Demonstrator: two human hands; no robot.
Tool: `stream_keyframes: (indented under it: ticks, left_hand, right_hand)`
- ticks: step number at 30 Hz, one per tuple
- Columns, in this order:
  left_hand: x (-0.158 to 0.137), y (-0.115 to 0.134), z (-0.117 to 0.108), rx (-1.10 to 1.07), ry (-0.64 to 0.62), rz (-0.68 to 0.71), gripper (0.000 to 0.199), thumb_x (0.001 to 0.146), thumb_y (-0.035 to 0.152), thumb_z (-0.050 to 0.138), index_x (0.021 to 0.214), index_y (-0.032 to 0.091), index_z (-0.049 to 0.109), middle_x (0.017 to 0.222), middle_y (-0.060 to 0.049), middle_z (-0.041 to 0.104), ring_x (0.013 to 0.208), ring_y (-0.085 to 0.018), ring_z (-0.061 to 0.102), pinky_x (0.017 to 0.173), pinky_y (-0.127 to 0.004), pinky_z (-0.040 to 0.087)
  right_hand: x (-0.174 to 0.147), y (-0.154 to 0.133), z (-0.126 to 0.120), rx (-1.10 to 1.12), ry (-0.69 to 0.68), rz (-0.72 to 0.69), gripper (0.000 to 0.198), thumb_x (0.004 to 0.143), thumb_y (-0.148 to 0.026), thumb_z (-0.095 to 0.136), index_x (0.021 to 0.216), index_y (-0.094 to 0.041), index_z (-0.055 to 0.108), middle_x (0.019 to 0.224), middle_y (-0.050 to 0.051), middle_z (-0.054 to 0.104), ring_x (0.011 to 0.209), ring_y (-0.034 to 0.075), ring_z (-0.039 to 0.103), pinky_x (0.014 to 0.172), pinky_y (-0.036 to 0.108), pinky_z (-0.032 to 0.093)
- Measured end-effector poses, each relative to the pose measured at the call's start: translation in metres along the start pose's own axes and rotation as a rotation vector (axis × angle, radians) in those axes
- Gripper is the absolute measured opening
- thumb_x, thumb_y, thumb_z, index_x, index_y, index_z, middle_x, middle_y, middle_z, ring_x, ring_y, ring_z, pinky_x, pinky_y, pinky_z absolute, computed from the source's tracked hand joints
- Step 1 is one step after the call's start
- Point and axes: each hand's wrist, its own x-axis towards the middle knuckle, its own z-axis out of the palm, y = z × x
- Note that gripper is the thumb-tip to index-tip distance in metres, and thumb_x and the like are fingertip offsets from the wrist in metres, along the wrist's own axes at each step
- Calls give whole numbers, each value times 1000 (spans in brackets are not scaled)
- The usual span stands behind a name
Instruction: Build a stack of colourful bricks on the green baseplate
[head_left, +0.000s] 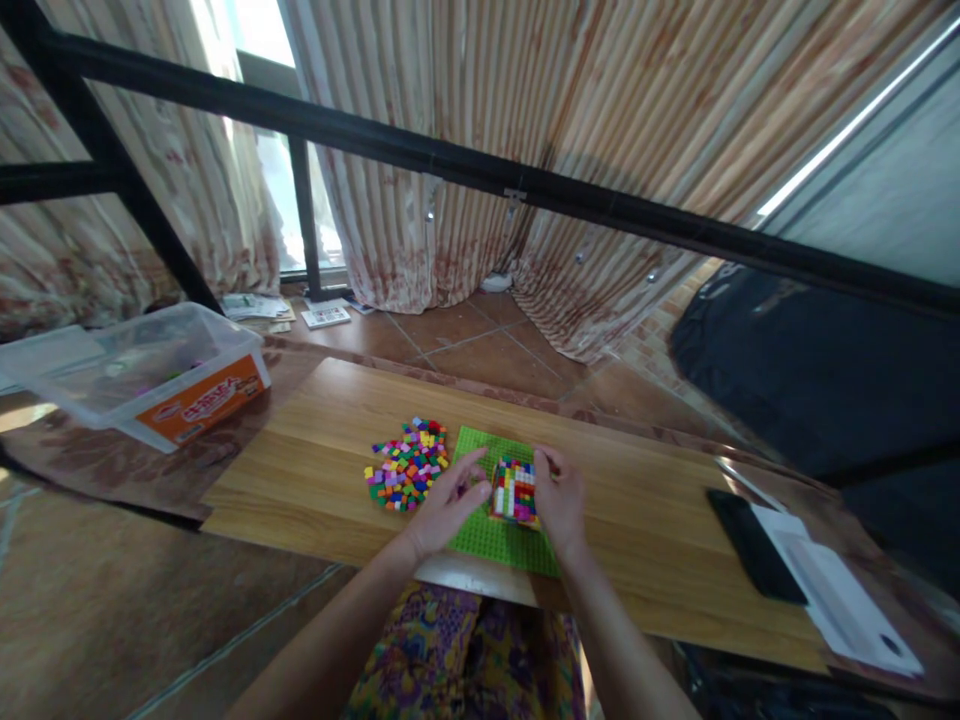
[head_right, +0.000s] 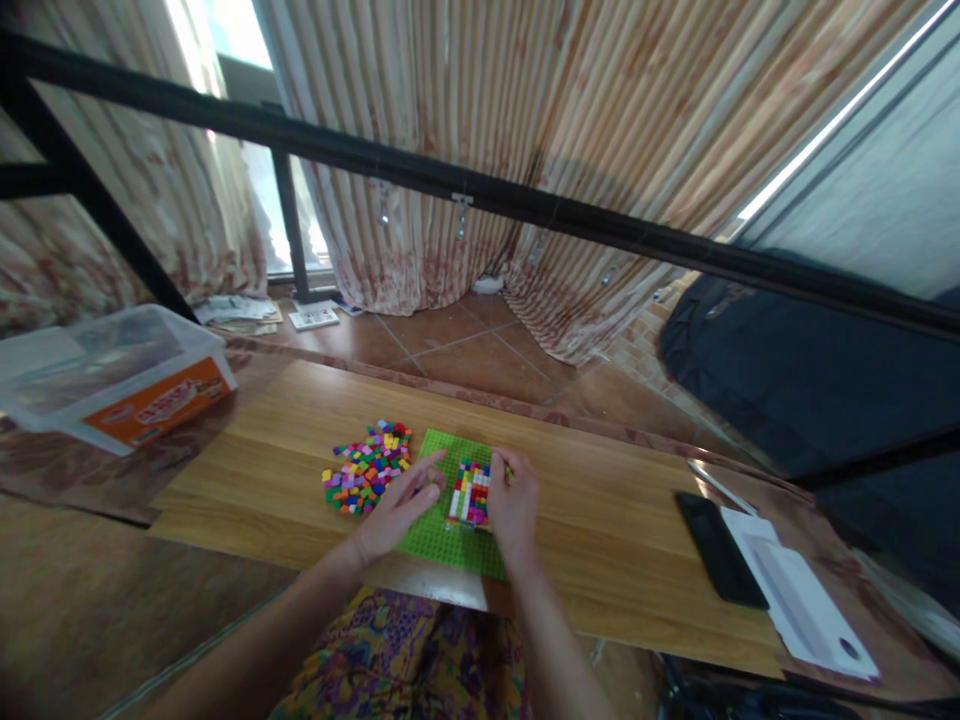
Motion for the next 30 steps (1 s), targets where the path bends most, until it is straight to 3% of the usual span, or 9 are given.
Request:
stream_keyframes:
  ticks: [3, 7, 10, 16, 22, 26, 30]
  left_hand:
    - [7, -1, -4, -338, 134, -48, 60, 84, 57, 58, 131, 19, 56, 90, -3, 62, 61, -9, 43, 58, -23, 37]
    - [15, 4, -10, -705, 157, -155, 57, 88, 59, 53, 127, 18, 55, 96, -7, 64, 72, -11, 54, 64, -22, 42]
    - [16, 8, -13, -848, 144, -225, 59, 91, 63, 45, 126, 17, 54, 104, -10, 65, 87, -16, 61, 75, -27, 47]
    - [17, 4, -17, -906, 84, -245, 63, 89, 65, 46, 127, 16, 53, 114, -12, 65, 103, -21, 62, 90, -33, 48]
    - [16, 5, -16, -960, 72, -261, 52, 96, 55, 40, 125, 15, 56, 116, -12, 66, 108, -21, 62, 94, -32, 47]
    - [16, 6, -15, -945, 71, -274, 50, 96, 53, 42, 125, 15, 57, 115, -12, 67, 105, -20, 64, 92, -31, 48]
    - [17, 3, -16, -921, 52, -266, 49, 95, 54, 45, 124, 17, 58, 118, -12, 67, 105, -20, 64, 91, -31, 48]
  right_hand:
    - [-10, -24, 0, -96, 28, -246, 30, 94, -37, 47, 97, -20, 71, 102, 10, 70, 99, 22, 61, 94, 39, 46]
    - [-29, -51, 16, -166, -184, -411, 23, 95, -28, 49, 97, -25, 72, 106, 7, 69, 101, 22, 59, 91, 38, 44]
    - [-39, -57, 32, -239, -307, -467, 21, 93, -25, 52, 100, -27, 71, 112, 5, 67, 105, 23, 56, 94, 41, 42]
    - [-41, -55, 48, -440, -330, -466, 19, 89, -24, 58, 103, -24, 71, 128, 10, 59, 114, 30, 49, 97, 48, 38]
    - [-42, -57, 55, -500, -272, -413, 13, 88, -22, 61, 93, -24, 73, 123, 8, 64, 112, 29, 50, 96, 46, 37]
    - [-41, -60, 54, -405, -258, -371, 14, 90, -21, 58, 90, -22, 72, 118, 7, 67, 110, 27, 53, 97, 44, 38]
    - [-35, -61, 38, -148, -214, -253, 19, 94, -27, 51, 94, -20, 69, 104, 8, 71, 98, 22, 61, 89, 38, 45]
